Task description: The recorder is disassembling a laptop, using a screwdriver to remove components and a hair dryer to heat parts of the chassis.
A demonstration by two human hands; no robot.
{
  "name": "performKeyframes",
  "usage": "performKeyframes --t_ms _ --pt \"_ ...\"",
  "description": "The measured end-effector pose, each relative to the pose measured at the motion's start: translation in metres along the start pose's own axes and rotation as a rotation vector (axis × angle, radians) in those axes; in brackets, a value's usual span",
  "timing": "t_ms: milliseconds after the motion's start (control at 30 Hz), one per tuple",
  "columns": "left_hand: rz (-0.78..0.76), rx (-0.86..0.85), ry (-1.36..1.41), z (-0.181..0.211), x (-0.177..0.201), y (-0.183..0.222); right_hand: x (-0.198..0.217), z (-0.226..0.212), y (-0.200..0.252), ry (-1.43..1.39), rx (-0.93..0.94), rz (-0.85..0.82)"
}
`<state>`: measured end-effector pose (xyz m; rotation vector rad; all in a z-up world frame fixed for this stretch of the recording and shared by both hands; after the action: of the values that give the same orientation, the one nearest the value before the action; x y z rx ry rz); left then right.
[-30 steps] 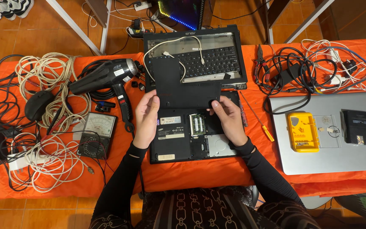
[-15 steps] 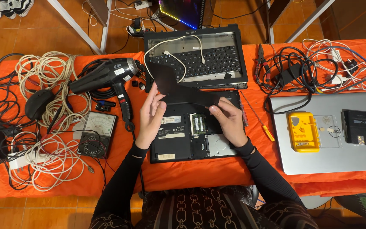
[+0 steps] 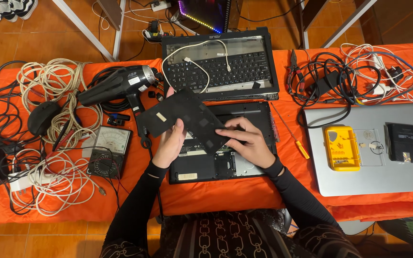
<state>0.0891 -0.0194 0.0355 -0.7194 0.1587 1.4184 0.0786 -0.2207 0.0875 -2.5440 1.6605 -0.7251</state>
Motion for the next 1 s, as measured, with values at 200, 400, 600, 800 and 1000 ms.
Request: performKeyframes --t_ms 200,400,600,800,1000 --pt "-0.063 0.143 0.210 -0.051 0.039 0.028 -0.006 0.001 0.003 0.069 0.046 -0.009" --pt "-0.117 0.149 0.292 -0.056 0.044 0.036 -0.004 0.005 0.005 0.004 0.025 -0.030" --pt "-0.162 0.082 0.228 -0.020 0.003 0.020 -0.010 0.003 0.006 -0.021 0.066 -0.066" --pt "-0.187 -0.024 0.205 0.012 -0.038 -0.002 -0.014 -0.012 0.007 -0.004 0.127 -0.087" --pt "-0.131 -0.016 0.204 0.014 -0.036 -0.005 -0.019 -0.015 0.008 0.037 0.136 -0.105"
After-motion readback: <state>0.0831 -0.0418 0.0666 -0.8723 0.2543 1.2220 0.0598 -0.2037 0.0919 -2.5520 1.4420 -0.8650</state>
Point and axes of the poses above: each hand's wrist, its own y-axis away from the middle knuckle, its own x-axis out of the back of the hand, z = x × y, the point moved 10 cm from there along -y, towards the middle knuckle, and after that the axes turned 13 degrees about -x, right-handed, at the moved point
